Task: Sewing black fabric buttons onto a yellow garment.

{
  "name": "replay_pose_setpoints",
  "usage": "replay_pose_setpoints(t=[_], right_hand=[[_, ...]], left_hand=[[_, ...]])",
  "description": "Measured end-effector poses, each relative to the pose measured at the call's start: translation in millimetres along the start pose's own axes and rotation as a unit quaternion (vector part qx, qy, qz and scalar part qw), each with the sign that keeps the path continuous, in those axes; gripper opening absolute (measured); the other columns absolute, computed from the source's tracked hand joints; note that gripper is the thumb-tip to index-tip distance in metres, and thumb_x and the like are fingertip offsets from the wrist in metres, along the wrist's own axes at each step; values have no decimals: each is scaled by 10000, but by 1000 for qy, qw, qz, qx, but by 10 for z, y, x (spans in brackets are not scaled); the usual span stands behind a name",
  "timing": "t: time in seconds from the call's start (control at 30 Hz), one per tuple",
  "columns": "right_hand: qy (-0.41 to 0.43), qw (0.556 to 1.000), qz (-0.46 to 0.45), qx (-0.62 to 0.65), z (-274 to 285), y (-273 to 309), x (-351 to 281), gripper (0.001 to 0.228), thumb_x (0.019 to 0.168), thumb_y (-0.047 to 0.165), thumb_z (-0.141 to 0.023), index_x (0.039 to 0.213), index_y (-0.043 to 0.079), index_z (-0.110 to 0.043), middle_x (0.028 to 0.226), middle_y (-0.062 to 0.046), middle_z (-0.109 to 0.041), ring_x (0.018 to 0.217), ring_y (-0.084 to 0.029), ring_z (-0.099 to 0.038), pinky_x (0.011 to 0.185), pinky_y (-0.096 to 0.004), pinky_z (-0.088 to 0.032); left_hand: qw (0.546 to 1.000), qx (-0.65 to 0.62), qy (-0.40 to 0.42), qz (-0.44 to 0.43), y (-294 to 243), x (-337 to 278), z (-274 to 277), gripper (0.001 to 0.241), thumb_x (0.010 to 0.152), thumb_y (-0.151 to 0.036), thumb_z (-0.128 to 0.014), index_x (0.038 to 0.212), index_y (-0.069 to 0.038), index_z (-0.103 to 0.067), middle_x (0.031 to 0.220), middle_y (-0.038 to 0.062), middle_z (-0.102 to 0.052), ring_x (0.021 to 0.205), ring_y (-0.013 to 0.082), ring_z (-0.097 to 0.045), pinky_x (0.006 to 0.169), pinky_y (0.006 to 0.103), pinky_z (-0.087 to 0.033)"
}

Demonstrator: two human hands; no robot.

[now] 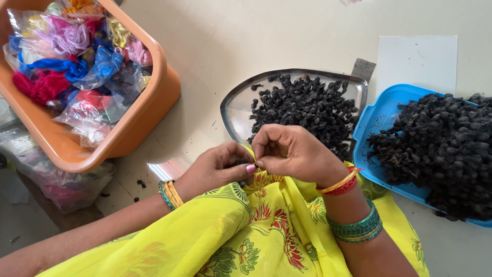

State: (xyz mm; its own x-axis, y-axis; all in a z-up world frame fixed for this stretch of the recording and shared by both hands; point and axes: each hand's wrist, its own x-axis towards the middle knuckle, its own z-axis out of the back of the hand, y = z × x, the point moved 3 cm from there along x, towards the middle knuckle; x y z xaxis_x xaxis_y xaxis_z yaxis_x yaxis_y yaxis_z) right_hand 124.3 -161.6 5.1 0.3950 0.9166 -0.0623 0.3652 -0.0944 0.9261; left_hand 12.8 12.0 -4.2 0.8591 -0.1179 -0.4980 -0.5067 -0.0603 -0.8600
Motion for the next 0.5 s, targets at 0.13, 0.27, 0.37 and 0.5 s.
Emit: replay_pose_setpoints(t=[0.13, 0.27, 0.37, 0.5], right_hand=[[-24, 1000, -1, -19, 34, 22, 14, 152, 869, -99, -642, 958, 23, -628, 887, 32, -627, 824, -25, -594, 725, -196, -499], [-80, 994, -36, -61, 109, 51, 31, 131, 842, -87, -660, 914, 19, -634, 815, 39, -629, 745, -18, -589, 652, -190, -487], [-98, 990, -55, -86, 148, 50, 50, 116, 836, -73, -678, 895, 18, -638, 777, 44, -619, 702, -16, -572, 614, -190, -473], [-99, 989, -68, -90, 189, 67, 18, 101, 839, -50, -690, 897, 22, -649, 761, 41, -615, 672, -19, -555, 586, -194, -462]], left_hand=[[998, 55, -31, 29, -172, -26, -57, 233, 972, -172, -685, 1091, 28, -662, 841, -2, -695, 761, 65, -637, 703, 246, -555], [988, 124, -91, 18, -171, 11, -55, 220, 949, -217, -694, 1039, -16, -700, 774, -22, -678, 703, 39, -596, 645, 230, -520], [992, 83, -95, 20, -85, 48, -30, 221, 951, -212, -694, 1041, -10, -695, 770, -23, -671, 694, 42, -595, 635, 236, -514], [993, 65, -95, 5, -84, 71, -59, 229, 956, -209, -692, 1038, 4, -687, 774, -11, -670, 695, 50, -611, 648, 239, -530]])
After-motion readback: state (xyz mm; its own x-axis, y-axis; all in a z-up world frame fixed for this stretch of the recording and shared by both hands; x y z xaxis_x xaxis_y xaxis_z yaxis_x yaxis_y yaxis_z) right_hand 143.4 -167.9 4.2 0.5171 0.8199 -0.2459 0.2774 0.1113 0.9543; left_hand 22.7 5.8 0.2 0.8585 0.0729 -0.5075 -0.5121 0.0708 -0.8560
